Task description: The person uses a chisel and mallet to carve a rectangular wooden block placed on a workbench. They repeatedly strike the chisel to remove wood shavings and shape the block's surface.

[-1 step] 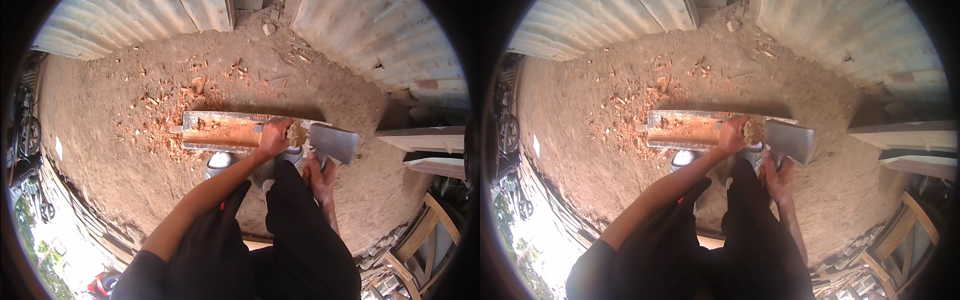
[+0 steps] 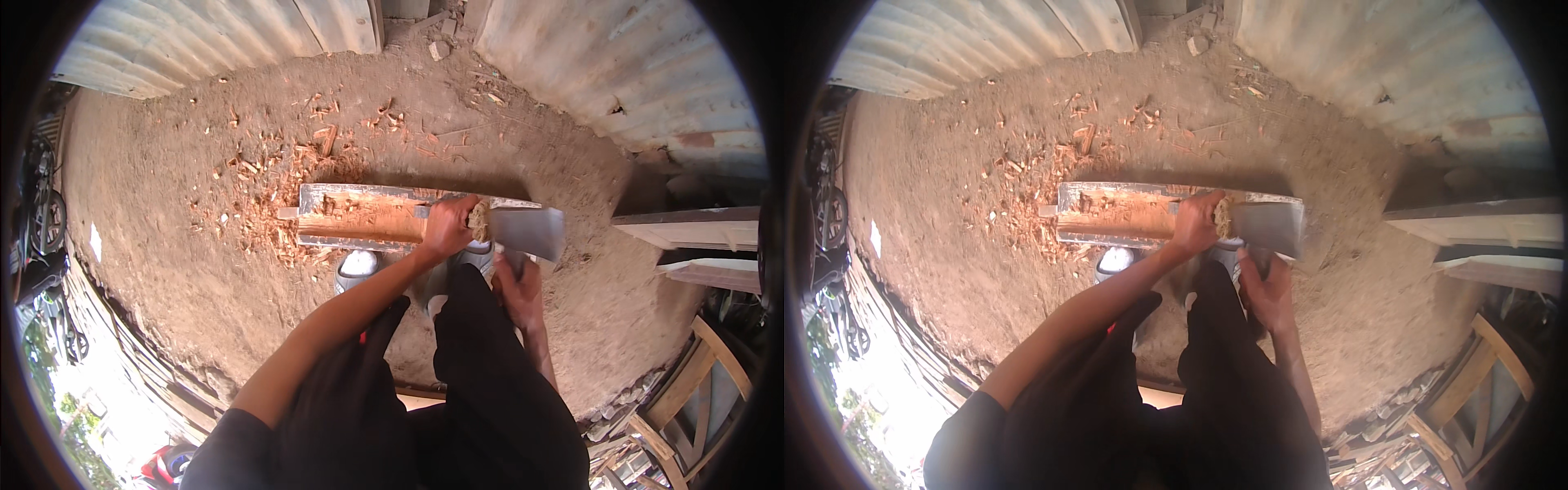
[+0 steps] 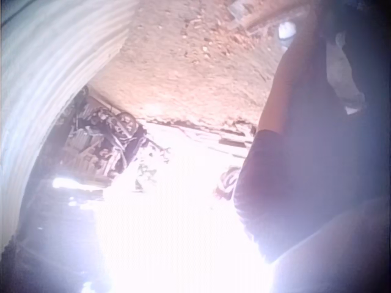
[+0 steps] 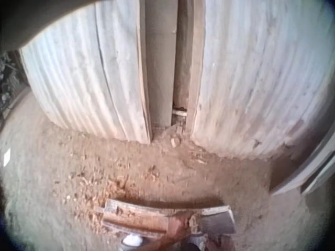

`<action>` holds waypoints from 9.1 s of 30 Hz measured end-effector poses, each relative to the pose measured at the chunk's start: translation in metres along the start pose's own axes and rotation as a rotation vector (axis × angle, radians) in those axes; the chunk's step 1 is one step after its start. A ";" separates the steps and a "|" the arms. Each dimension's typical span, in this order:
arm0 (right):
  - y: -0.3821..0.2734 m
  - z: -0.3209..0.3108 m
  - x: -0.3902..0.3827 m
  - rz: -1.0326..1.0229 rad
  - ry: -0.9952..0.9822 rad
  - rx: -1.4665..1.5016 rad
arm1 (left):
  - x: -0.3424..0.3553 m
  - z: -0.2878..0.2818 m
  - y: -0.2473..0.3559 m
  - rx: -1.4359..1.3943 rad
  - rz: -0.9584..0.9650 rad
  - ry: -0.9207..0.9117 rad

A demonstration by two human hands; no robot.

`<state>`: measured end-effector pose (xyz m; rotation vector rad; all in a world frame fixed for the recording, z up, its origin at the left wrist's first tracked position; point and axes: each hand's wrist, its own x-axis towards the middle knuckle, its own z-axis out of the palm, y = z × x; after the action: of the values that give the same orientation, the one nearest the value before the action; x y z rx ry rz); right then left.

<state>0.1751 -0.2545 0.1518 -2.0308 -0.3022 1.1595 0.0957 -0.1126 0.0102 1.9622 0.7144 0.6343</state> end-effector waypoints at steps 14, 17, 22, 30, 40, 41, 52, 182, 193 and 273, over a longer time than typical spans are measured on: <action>-0.011 -0.011 0.008 0.011 0.041 0.013 | 0.003 0.008 -0.010 0.026 -0.008 0.007; -0.001 -0.002 0.004 -0.004 0.128 0.194 | 0.003 0.008 -0.007 0.011 0.001 0.013; -0.012 -0.012 0.008 0.053 -0.080 0.021 | 0.003 0.006 -0.009 0.025 -0.001 -0.017; -0.006 0.006 0.014 -0.022 -0.022 0.012 | 0.008 0.008 -0.003 0.019 -0.062 -0.015; -0.002 0.007 0.013 0.020 0.035 0.042 | 0.010 0.012 -0.006 0.023 -0.048 -0.040; -0.005 0.002 0.014 0.030 0.016 0.046 | 0.009 0.009 -0.008 0.041 -0.056 -0.050; -0.002 -0.015 0.017 0.110 -0.043 0.114 | 0.012 0.007 -0.005 0.076 -0.100 -0.090; 0.015 0.012 -0.015 0.011 0.065 0.055 | 0.002 -0.016 -0.021 -0.094 0.112 -0.176; 0.002 0.010 0.002 0.005 0.016 0.004 | -0.001 -0.008 -0.033 -0.104 0.082 -0.062; 0.011 -0.011 0.008 0.081 -0.016 0.230 | 0.000 0.001 -0.028 0.048 0.044 -0.135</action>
<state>0.1868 -0.2633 0.1417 -1.8467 -0.0904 1.2025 0.0897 -0.1016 -0.0153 2.0483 0.6092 0.5096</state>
